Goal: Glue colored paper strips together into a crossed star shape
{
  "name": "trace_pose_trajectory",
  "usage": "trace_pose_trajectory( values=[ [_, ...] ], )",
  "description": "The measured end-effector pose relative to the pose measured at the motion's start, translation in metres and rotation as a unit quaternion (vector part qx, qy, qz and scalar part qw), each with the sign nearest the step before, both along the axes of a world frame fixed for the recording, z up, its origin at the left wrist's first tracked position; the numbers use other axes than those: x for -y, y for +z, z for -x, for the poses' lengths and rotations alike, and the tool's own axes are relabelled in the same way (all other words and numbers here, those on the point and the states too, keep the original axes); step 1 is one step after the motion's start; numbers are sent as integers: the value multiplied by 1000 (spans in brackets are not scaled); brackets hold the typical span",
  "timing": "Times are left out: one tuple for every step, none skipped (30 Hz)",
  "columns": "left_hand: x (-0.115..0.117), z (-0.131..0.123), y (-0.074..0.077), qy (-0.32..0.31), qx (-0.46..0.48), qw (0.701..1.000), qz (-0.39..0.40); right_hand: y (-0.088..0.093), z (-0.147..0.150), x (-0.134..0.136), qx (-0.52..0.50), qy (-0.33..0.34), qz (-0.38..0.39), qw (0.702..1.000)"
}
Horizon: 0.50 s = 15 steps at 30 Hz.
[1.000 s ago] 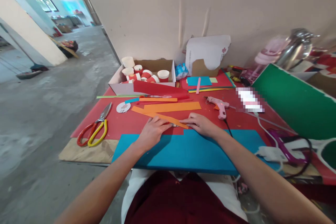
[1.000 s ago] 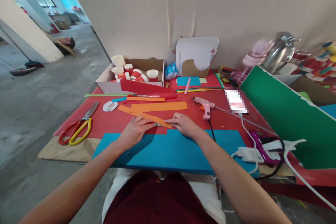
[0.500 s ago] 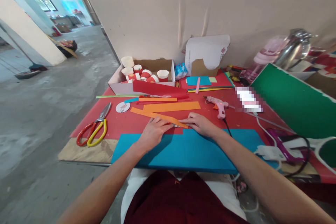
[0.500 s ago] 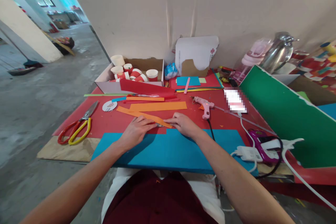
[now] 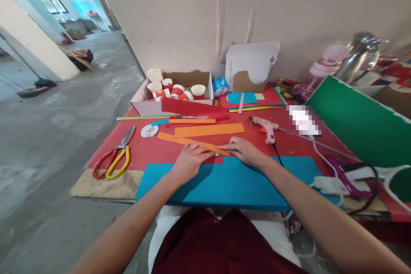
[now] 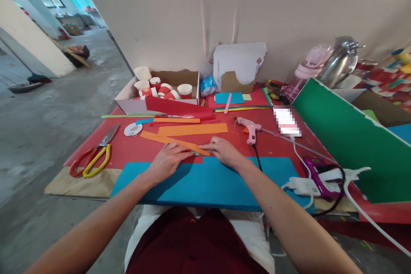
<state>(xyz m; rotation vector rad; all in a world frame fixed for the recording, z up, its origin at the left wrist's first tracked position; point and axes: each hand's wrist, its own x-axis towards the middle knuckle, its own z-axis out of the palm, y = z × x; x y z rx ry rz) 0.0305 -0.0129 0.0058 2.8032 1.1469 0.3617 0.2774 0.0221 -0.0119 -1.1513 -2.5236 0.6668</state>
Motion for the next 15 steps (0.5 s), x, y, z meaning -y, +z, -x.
trace_pose_trajectory(
  values=[
    [0,0,0,-2,2,1000,0,0,0,0,0,0,0,1000],
    [0,0,0,-4,3,1000,0,0,0,0,1,-1,1,1000],
    [0,0,0,-4,4,1000,1,1,0,0,1,-2,2,1000],
    [0,-1,0,-4,3,1000,1,1,0,0,2,-2,3,1000],
    [1,-1,0,-4,1,1000,1,1,0,0,1,-2,2,1000],
    [1,-1,0,-4,-2,1000,1,1,0,0,1,-3,2,1000],
    [1,-2,0,-4,-5,1000,-1,1,1,0,1,-3,2,1000],
    [1,-2,0,-3,-8,1000,-3,1,1,0,1,-3,1,1000],
    [2,-2,0,-2,-11,1000,-4,1,1,0,2,-4,1,1000],
    [2,-2,0,-2,-12,1000,-6,2,1,0,2,-6,1,1000],
    [2,-2,0,-1,-13,1000,-7,2,1,0,3,-7,0,1000],
    [1,-2,-1,-2,-13,1000,-8,2,1,0,4,-7,0,1000],
    [1,-2,-1,-2,-12,1000,-8,2,1,0,5,-7,-1,1000],
    [1,-2,-2,-3,-11,1000,-8,2,1,1,4,-7,-1,1000],
    [1,-2,-2,-3,-9,1000,-7,2,0,1,3,-6,-1,1000]
  ],
)
